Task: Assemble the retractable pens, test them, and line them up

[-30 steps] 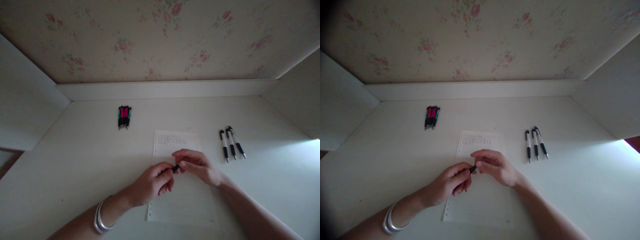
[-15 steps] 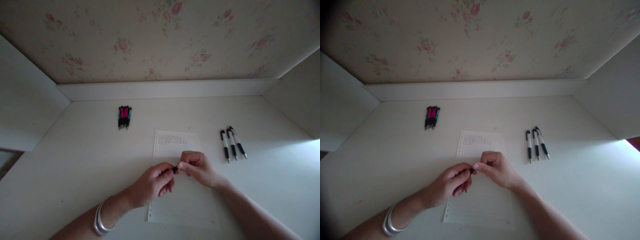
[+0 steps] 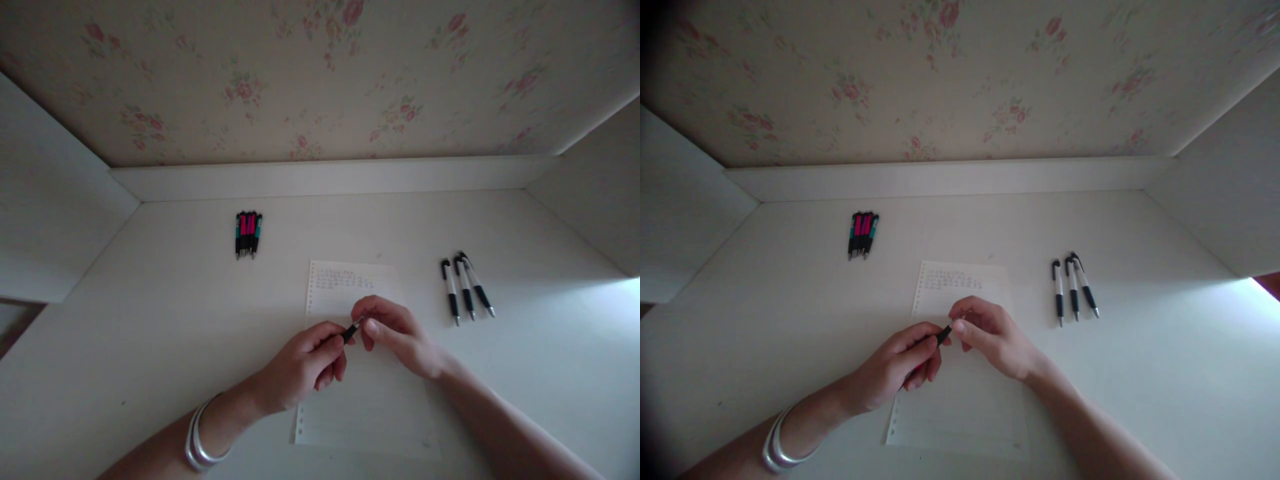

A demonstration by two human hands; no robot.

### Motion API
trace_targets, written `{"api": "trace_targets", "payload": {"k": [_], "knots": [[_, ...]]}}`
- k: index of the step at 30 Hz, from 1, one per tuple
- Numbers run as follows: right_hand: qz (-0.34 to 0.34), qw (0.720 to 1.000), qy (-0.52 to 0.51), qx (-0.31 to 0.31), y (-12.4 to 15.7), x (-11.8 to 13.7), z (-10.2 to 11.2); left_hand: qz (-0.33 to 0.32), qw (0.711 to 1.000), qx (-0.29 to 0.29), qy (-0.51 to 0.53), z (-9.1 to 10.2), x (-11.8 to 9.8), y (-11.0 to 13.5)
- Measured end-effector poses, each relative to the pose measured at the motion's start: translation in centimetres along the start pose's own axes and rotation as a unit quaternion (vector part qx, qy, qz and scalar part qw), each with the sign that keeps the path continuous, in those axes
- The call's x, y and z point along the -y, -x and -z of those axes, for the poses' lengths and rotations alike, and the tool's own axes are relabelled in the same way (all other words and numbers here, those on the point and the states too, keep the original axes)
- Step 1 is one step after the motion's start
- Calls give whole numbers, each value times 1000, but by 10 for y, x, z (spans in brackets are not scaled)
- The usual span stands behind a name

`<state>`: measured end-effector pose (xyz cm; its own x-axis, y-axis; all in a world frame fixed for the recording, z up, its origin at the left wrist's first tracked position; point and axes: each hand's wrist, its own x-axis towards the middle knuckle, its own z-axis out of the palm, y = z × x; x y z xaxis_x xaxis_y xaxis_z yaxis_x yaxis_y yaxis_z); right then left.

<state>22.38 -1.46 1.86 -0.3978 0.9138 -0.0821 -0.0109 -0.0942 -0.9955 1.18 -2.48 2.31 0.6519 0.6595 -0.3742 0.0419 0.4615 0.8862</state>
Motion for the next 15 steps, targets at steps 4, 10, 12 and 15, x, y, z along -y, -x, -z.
{"api": "trace_targets", "payload": {"k": [4,10,12,15], "knots": [[-21,999,15,21,0,-1,2,9,1000,4,-3,0,0,1],[-29,998,63,-5,1,-4,4,5,1000,5,-19,0,-4,2],[-18,1000,20,-6,1,-3,4,7,1000,5,-11,0,-4,2],[-26,998,48,15,1,-3,4,11,1000,5,-8,0,-3,1]]}}
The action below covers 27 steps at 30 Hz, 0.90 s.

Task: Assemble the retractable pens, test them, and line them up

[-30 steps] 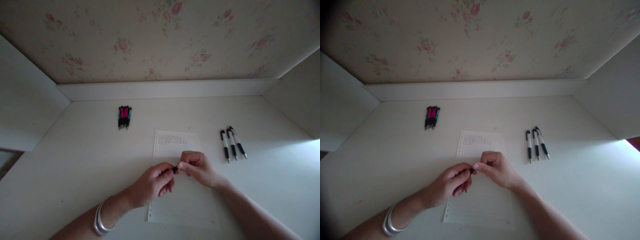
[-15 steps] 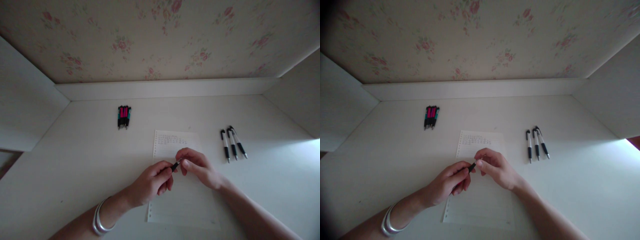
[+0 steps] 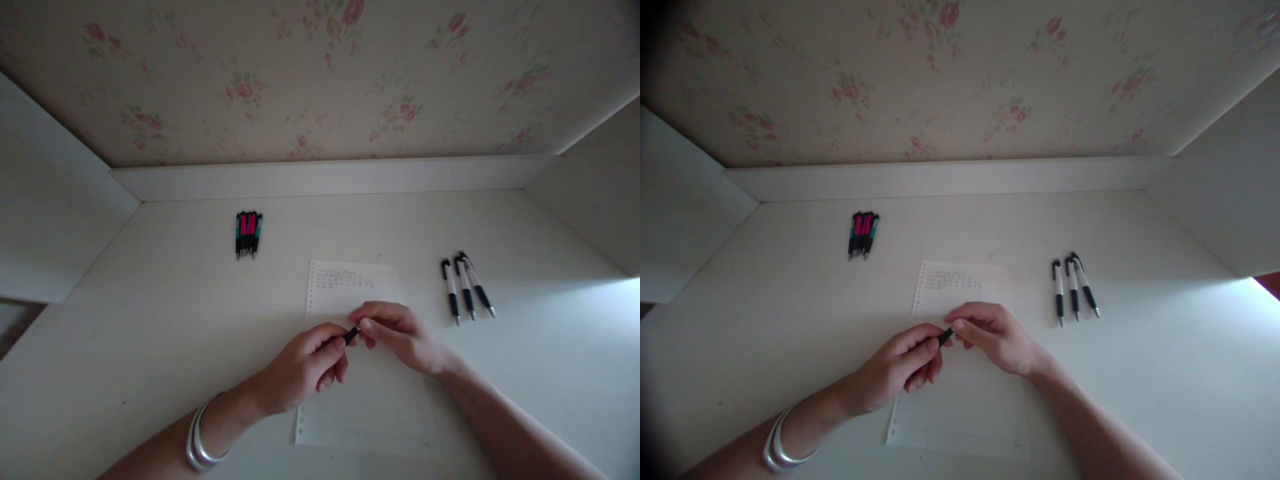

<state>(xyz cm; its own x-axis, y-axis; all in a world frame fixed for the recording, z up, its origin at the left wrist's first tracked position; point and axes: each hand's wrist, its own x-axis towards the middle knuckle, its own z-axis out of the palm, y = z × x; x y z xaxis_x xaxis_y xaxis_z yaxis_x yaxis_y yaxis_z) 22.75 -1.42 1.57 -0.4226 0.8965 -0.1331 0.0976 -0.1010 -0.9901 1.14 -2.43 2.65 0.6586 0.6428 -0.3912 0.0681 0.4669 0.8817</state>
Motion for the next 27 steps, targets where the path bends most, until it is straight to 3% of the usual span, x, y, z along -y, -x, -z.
{"api": "trace_targets", "payload": {"k": [3,8,13,18,21,24,27], "knots": [[-4,997,77,-15,1,0,-1,-1,1000,-10,2,0,1,0],[23,1000,-13,-9,1,1,0,-2,1000,-5,0,0,1,0],[28,999,26,-6,0,-1,2,2,1000,-7,6,0,1,-1],[42,997,-58,-15,-2,1,-1,-2,1000,-7,15,1,1,-1],[34,999,-27,2,-3,3,-2,2,1000,-5,11,2,2,0],[32,999,35,-25,-2,2,-2,1,1000,-4,5,1,2,0],[41,998,14,-38,0,0,-3,-5,1000,-12,14,1,2,-1]]}}
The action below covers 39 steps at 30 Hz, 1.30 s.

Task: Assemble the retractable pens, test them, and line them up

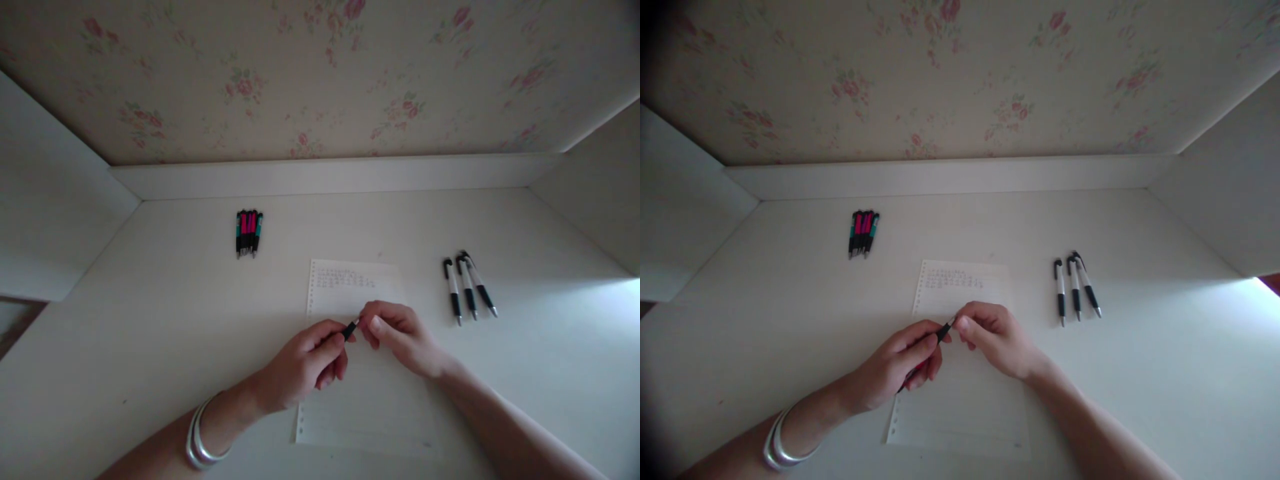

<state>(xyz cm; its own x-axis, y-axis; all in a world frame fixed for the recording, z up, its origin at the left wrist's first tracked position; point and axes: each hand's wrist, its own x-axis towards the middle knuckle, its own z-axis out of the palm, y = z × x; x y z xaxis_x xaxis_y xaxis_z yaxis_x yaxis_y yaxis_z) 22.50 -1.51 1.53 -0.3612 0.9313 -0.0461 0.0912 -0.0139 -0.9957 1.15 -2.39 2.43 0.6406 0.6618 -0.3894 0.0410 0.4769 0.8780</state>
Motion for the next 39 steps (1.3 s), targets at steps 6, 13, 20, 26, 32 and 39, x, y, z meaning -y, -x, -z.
{"api": "trace_targets", "payload": {"k": [6,13,20,26,32,39], "knots": [[-11,999,-29,30,0,1,-2,6,1000,7,-1,1,2,0],[6,999,-18,34,0,2,-1,4,1000,9,-16,2,2,1],[1,998,57,14,2,1,-2,13,999,25,-27,3,4,1],[17,1000,-12,12,-1,5,-3,0,1000,25,2,3,1,0],[-6,999,-45,-15,-2,5,-1,-2,1000,21,-17,1,0,1],[-38,988,-112,-97,0,-4,-8,8,999,51,3,5,-1,1]]}}
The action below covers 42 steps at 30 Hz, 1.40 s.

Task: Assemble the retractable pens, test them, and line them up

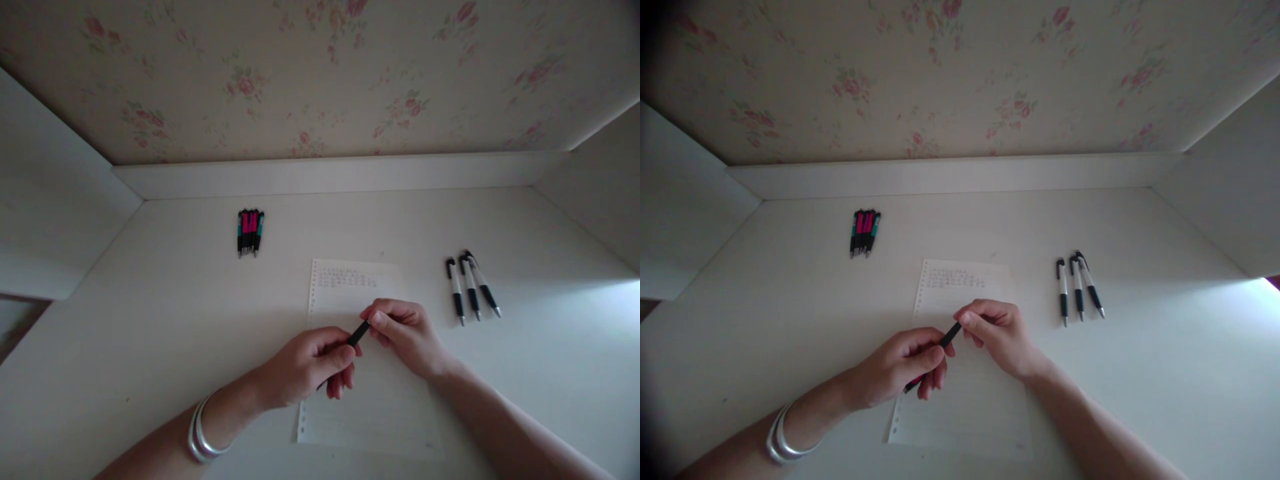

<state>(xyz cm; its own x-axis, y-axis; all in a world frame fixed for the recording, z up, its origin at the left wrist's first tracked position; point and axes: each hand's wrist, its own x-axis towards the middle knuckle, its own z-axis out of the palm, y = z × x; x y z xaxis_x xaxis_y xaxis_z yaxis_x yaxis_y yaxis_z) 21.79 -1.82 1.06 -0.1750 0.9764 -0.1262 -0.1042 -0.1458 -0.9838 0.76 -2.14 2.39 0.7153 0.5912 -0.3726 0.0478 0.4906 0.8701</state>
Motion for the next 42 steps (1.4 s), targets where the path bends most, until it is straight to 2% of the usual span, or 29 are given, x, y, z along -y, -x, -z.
{"api": "trace_targets", "payload": {"k": [7,13,16,18,21,24,29,36,39,42], "knots": [[-33,999,-11,-29,6,-2,-7,13,1000,-18,15,-3,0,1],[-51,996,-35,-63,8,0,-11,-13,998,-54,-8,-11,4,0],[-53,991,-68,-105,4,-2,-10,-26,997,-72,-7,-11,5,0],[-40,981,-114,-153,-1,-2,-8,-40,997,-64,-1,-10,4,1],[-10,962,-167,-215,-8,2,-6,-67,997,-23,6,-9,1,4],[-6,956,-170,-238,-11,5,-4,-93,995,21,6,-7,3,6],[-8,968,-136,-209,-9,0,-4,-126,990,60,-3,-5,11,7],[28,986,-51,-154,-5,-6,-3,-113,992,24,-43,-7,6,10],[63,990,14,-127,1,-6,-5,-130,988,47,-64,-6,8,10],[87,988,109,-66,7,-4,-7,-141,988,59,-37,-5,12,8]]}}
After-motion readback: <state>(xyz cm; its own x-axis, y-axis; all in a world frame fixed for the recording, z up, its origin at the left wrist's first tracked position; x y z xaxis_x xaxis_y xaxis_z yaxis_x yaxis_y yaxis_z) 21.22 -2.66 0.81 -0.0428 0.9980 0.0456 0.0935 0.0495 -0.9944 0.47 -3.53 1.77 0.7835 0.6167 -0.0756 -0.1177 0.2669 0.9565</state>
